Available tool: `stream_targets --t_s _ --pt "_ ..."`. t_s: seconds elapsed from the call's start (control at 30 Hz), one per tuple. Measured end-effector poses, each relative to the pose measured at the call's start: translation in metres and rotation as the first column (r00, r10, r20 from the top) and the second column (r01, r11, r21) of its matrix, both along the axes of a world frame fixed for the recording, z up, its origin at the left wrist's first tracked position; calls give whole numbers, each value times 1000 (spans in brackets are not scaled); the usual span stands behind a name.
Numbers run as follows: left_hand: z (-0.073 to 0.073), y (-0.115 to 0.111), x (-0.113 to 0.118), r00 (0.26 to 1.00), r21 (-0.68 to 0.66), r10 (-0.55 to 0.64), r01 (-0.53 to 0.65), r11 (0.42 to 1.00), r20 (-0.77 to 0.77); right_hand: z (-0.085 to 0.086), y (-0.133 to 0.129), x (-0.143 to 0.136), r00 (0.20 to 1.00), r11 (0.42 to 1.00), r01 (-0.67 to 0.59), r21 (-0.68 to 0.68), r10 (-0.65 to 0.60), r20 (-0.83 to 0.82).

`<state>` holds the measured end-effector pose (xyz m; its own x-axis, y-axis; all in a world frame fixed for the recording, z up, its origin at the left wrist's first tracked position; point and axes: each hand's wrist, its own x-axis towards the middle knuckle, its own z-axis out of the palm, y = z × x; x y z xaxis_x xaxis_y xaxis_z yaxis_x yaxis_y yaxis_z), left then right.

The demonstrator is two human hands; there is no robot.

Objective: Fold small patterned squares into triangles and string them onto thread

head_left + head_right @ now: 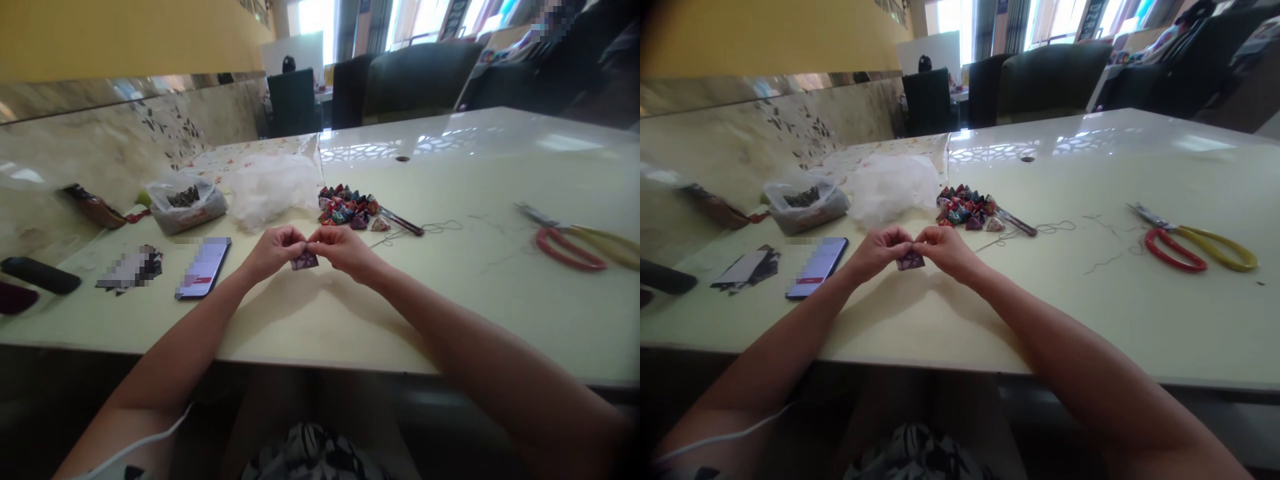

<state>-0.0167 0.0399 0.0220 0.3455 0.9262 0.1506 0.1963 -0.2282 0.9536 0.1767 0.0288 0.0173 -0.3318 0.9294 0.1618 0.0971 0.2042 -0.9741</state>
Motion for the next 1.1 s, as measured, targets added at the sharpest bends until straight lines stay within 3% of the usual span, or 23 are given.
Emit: stream_targets --t_s 0.1,0.33,0.53,0.73,0.87,1.0,1.1 --pt "1 -2 2 999 -17 18 -17 1000 48 -1 -2 -4 995 998 48 -36 -50 -82" --pt "0 -2 4 972 -246 110 -57 968 208 1 -3 -4 979 989 87 -116 -107 -171" --pt "-1 0 3 953 -269 150 -77 960 262 1 -2 -3 989 991 46 -128 -63 -132" --pt "0 -2 5 941 -288 173 -87 954 290 1 -4 -4 983 987 103 -126 -121 -141" --pt "-1 -2 5 939 -298 186 -96 950 289 -3 -2 -2 986 983 166 80 -163 -42" --pt "-2 -1 4 942 -297 188 -102 949 278 -2 -2 -1 966 909 187 373 -239 100" --pt "-2 -1 3 945 -283 189 -110 953 266 0 -2 0 947 877 185 443 -280 157"
